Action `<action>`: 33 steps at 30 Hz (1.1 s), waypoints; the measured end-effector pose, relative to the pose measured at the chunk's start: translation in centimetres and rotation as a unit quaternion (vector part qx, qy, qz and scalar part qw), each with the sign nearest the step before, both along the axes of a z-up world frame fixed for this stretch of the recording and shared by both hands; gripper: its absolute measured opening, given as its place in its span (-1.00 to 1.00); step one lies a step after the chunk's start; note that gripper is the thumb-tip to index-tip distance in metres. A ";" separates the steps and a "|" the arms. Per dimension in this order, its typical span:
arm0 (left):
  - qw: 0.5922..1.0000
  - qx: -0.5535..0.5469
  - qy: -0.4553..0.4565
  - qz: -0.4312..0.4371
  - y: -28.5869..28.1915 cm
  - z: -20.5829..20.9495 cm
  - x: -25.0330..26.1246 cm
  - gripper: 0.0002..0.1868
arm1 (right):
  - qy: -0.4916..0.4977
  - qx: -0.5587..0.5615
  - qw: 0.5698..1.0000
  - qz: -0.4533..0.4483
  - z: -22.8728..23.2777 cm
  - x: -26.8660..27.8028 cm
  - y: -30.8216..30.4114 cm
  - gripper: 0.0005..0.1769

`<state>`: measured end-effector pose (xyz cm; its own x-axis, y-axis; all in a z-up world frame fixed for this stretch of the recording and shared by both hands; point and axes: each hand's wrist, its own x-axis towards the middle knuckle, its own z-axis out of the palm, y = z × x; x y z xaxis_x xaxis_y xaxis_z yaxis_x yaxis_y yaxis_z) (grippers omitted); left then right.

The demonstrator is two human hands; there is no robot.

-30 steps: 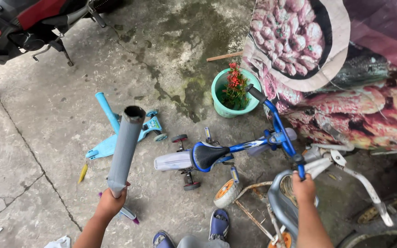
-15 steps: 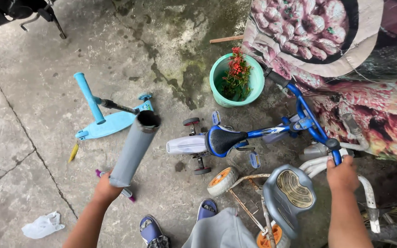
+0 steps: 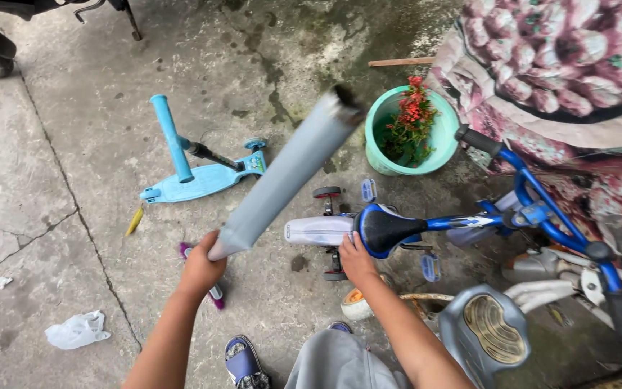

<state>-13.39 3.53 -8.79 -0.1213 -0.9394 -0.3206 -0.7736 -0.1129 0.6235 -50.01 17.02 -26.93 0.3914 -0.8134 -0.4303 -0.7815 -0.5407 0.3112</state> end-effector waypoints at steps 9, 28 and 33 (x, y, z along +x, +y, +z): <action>0.999 0.027 0.046 0.007 0.1 2.0 -1.1 -0.48 | 0.214 0.160 0.962 0.060 -12.2 -1.5 -2.5 -0.43; 0.998 0.009 0.055 0.019 0.2 2.6 1.5 -0.52 | 0.060 0.263 0.961 0.061 -2.7 -3.3 5.4 -0.65; 0.998 0.025 0.050 0.024 -0.1 2.9 1.7 -0.56 | 0.060 0.234 0.969 0.052 -6.1 -1.6 6.5 -0.63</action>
<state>-11.70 3.46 -5.87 -0.1105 -0.9282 -0.3554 -0.7005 -0.1809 0.6903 -51.59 23.52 -33.01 0.3854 -0.4769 -0.7899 -0.6886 -0.7185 0.0978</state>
